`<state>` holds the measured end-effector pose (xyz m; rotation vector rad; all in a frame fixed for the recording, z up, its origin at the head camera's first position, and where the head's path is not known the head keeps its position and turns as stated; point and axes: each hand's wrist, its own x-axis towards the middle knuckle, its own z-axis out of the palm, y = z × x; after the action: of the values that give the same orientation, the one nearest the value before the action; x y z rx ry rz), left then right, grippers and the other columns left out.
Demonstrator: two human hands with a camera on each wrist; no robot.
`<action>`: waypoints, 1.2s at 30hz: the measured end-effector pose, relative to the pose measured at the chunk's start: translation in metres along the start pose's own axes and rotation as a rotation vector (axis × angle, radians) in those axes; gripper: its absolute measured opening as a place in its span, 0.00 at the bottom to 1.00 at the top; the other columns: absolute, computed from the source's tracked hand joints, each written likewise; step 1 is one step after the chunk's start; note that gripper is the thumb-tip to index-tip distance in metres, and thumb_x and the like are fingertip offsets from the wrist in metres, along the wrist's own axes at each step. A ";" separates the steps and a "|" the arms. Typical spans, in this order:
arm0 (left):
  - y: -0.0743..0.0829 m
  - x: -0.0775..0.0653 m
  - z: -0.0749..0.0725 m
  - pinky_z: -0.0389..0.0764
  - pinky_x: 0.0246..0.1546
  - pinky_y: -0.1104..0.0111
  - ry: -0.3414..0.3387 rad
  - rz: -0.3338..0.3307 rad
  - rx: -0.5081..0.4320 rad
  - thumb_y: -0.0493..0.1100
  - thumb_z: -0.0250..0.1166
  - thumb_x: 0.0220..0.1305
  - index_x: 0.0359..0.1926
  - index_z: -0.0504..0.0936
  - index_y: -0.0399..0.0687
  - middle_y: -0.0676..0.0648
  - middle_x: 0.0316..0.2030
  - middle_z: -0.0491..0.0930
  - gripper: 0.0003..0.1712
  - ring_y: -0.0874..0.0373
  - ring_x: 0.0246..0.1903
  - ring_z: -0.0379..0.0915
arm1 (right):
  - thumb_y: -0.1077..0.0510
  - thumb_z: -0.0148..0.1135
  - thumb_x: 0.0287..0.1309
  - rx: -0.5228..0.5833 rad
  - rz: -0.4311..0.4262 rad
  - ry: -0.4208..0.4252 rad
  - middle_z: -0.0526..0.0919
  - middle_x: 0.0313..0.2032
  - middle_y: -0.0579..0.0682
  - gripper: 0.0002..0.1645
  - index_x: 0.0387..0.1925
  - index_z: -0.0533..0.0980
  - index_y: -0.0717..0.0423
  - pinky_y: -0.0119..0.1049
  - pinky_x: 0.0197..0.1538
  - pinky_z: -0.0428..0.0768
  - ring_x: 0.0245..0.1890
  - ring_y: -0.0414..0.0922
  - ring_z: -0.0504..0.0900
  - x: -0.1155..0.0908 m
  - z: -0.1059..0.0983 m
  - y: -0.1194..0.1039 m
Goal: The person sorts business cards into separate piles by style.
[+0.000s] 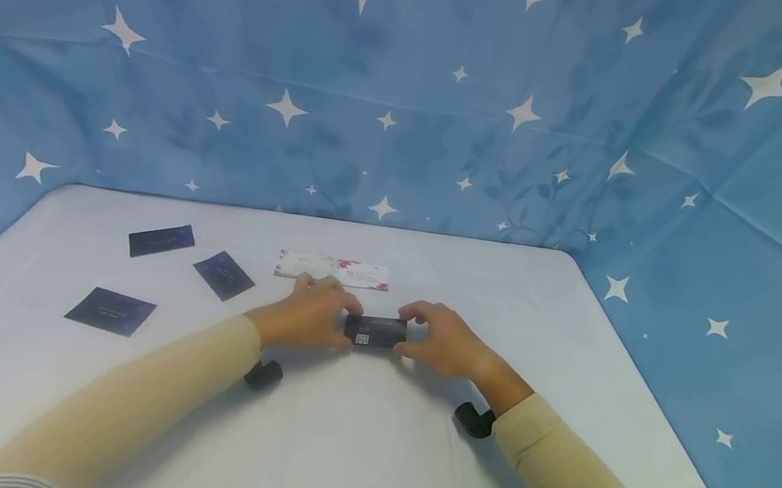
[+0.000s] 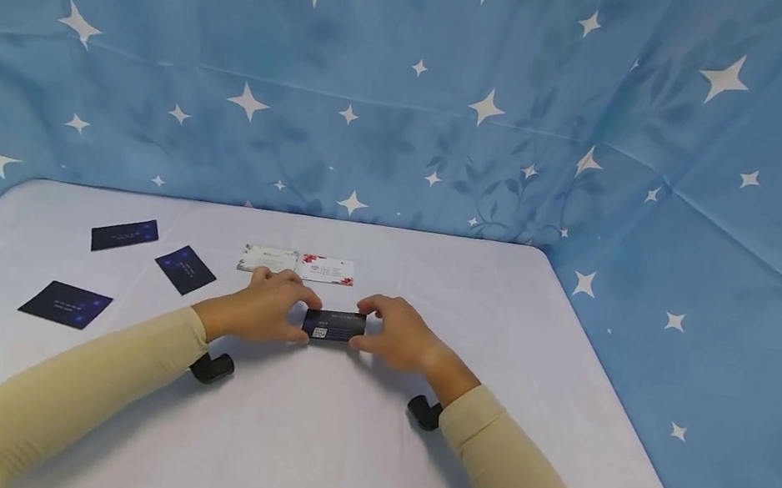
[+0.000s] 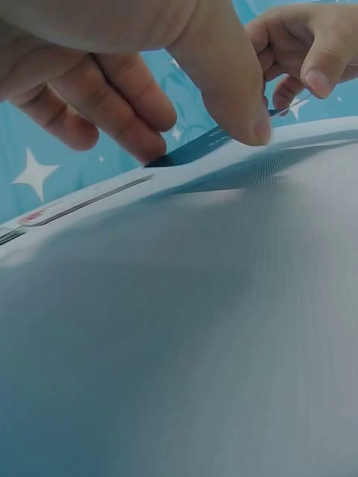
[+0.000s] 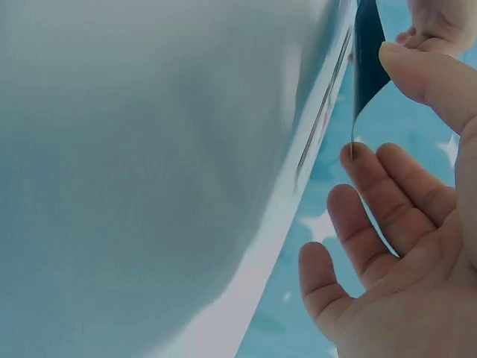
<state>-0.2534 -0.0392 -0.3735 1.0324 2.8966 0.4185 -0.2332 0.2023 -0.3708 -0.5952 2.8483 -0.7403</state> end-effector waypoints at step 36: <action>0.009 0.124 0.018 0.48 0.50 0.48 -0.021 -0.264 -0.157 0.55 0.62 0.53 0.57 0.72 0.57 0.50 0.51 0.71 0.28 0.52 0.54 0.56 | 0.56 0.58 0.54 -0.014 0.252 0.006 0.68 0.57 0.52 0.27 0.57 0.67 0.51 0.47 0.59 0.58 0.58 0.51 0.63 0.070 -0.037 0.087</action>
<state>-0.3420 0.0497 -0.3822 0.6189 2.8699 0.6019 -0.3350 0.2594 -0.3843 -0.2278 2.8614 -0.6794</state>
